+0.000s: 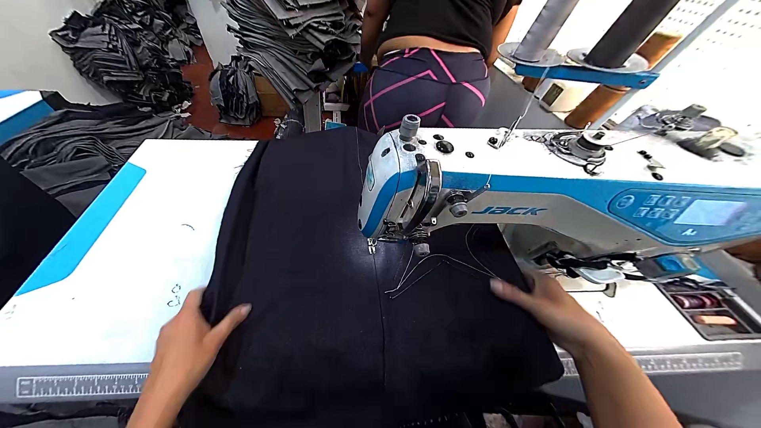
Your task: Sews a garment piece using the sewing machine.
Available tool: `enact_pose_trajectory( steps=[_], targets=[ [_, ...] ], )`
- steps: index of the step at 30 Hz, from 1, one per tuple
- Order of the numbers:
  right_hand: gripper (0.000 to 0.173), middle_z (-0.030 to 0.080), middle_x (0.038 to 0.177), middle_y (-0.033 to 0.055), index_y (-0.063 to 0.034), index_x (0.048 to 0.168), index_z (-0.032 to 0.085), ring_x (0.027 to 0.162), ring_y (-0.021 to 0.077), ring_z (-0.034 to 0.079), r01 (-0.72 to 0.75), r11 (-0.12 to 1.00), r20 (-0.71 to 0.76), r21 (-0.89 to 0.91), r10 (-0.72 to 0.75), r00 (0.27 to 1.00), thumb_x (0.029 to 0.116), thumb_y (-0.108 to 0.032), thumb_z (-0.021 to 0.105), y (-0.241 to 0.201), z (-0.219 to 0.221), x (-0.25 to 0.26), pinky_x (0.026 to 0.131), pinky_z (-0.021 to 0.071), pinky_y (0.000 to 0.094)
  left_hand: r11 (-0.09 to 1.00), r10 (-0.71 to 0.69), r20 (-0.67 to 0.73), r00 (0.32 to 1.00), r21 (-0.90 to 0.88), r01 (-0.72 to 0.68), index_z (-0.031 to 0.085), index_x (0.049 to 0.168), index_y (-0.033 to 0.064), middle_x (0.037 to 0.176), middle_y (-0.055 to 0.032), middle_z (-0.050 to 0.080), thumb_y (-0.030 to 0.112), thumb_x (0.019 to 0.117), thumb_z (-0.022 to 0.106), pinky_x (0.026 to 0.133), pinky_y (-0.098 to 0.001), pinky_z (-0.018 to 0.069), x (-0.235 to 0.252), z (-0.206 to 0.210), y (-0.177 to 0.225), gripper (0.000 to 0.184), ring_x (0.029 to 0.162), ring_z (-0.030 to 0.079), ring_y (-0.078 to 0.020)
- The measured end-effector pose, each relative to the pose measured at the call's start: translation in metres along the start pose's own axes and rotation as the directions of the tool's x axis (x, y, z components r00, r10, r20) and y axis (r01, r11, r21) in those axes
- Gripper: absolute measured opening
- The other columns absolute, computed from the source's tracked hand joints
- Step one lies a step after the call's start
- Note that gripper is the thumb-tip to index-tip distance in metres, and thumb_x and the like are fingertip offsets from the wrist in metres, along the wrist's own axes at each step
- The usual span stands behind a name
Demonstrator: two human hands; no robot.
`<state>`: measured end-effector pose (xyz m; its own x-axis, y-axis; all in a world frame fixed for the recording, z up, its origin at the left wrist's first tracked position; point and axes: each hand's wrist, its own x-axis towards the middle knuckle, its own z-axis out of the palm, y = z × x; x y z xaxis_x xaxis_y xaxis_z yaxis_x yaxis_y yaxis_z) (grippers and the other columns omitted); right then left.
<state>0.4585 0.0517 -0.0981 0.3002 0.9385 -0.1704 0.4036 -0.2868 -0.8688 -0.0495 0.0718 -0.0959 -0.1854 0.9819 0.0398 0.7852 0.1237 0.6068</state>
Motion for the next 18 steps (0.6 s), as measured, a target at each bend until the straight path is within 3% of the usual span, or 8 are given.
enact_pose_trajectory(
  steps=[2, 4, 6, 8, 10, 11, 15, 18],
  targets=[
    [0.075, 0.073, 0.1, 0.0063, -0.0054, 0.127, 0.062, 0.087, 0.0166, 0.073, -0.01, 0.999, -0.004, -0.038, 0.01, 1.0, 0.0706, -0.05, 0.082, 0.02, -0.001, -0.047, 0.077, 0.0621, 0.0426, 0.999, -0.026, 0.052, 0.998, -0.036, 0.028, 0.053, 0.136, -0.0067, 0.106, -0.0271, 0.071, 0.048, 0.0851, 0.078, 0.086, -0.0673, 0.0524, -0.044, -0.011, -0.015, 0.078, 0.097, 0.07, -0.0434],
    [0.076, 0.074, 0.099, 0.0035, -0.0038, 0.124, 0.064, 0.09, 0.0122, 0.073, 0.013, 0.994, -0.002, -0.107, -0.013, 1.0, 0.0679, -0.051, 0.085, 0.027, 0.006, -0.087, 0.08, 0.0619, 0.0389, 0.993, -0.086, 0.126, 0.988, -0.074, 0.096, 0.052, 0.134, -0.0112, 0.113, -0.0297, 0.068, 0.047, 0.0863, 0.076, 0.094, -0.0639, 0.0502, -0.075, -0.017, -0.02, 0.079, 0.107, 0.067, -0.042],
    [0.071, 0.073, 0.101, 0.0054, 0.001, 0.123, 0.06, 0.092, 0.011, 0.071, -0.025, 0.998, 0.01, -0.061, 0.025, 1.0, 0.0716, -0.039, 0.087, 0.026, 0.023, -0.113, 0.084, 0.0604, 0.0361, 0.983, -0.131, 0.195, 0.972, -0.099, 0.152, 0.051, 0.135, -0.0118, 0.115, -0.0283, 0.068, 0.05, 0.0877, 0.074, 0.098, -0.0596, 0.0507, -0.092, -0.016, -0.023, 0.081, 0.109, 0.068, -0.037],
    [0.055, 0.073, 0.1, 0.0035, 0.0011, 0.123, 0.059, 0.09, 0.0081, 0.072, -0.042, 0.997, -0.042, 0.065, 0.045, 0.998, 0.0806, -0.027, 0.08, 0.029, 0.041, -0.126, 0.083, 0.0618, 0.0311, 0.981, -0.131, 0.237, 0.963, -0.11, 0.161, 0.049, 0.138, -0.0112, 0.115, -0.0272, 0.068, 0.049, 0.0901, 0.072, 0.1, -0.0581, 0.0501, -0.1, -0.011, -0.027, 0.08, 0.11, 0.068, -0.0347],
    [0.034, 0.074, 0.095, 0.0024, 0.0009, 0.117, 0.062, 0.086, 0.0074, 0.073, -0.019, 0.992, -0.089, 0.128, 0.031, 0.996, 0.0889, -0.016, 0.071, 0.029, 0.036, -0.13, 0.079, 0.063, 0.0307, 0.99, -0.082, 0.208, 0.975, -0.096, 0.104, 0.058, 0.128, -0.0104, 0.105, -0.0246, 0.071, 0.044, 0.0966, 0.066, 0.092, -0.058, 0.054, -0.103, -0.017, -0.031, 0.063, 0.099, 0.071, -0.0333],
    [0.031, 0.073, 0.095, 0.0034, 0.002, 0.116, 0.063, 0.086, 0.0075, 0.072, 0.018, 0.998, -0.097, 0.064, -0.012, 0.995, 0.0902, -0.014, 0.068, 0.029, 0.024, -0.132, 0.08, 0.0618, 0.0321, 0.995, -0.058, 0.187, 0.981, -0.067, 0.072, 0.062, 0.121, -0.0104, 0.099, -0.0248, 0.072, 0.042, 0.0998, 0.062, 0.087, -0.0592, 0.0546, -0.103, -0.025, -0.03, 0.056, 0.092, 0.072, -0.0346],
    [0.045, 0.069, 0.105, 0.0222, 0.0135, 0.123, 0.057, 0.097, 0.0216, 0.069, 0.171, 0.95, -0.001, -0.263, -0.177, 0.984, 0.0943, -0.02, 0.067, 0.02, -0.018, -0.141, 0.09, 0.055, 0.0461, 0.996, 0.034, 0.146, 0.989, 0.08, -0.046, 0.066, 0.11, -0.0104, 0.087, -0.0264, 0.071, 0.039, 0.1038, 0.057, 0.075, -0.0611, 0.054, -0.111, -0.055, -0.008, 0.051, 0.08, 0.072, -0.0395],
    [0.05, 0.068, 0.108, 0.0253, 0.0167, 0.124, 0.054, 0.1, 0.022, 0.068, 0.216, 0.94, 0.02, -0.264, -0.218, 0.976, 0.096, -0.023, 0.068, 0.034, -0.017, -0.135, 0.093, 0.0547, 0.0432, 0.993, 0.054, 0.128, 0.99, 0.098, -0.066, 0.067, 0.108, -0.0098, 0.085, -0.0259, 0.071, 0.04, 0.1037, 0.057, 0.074, -0.0617, 0.0548, -0.11, -0.055, -0.008, 0.051, 0.079, 0.072, -0.0407]
  ],
)
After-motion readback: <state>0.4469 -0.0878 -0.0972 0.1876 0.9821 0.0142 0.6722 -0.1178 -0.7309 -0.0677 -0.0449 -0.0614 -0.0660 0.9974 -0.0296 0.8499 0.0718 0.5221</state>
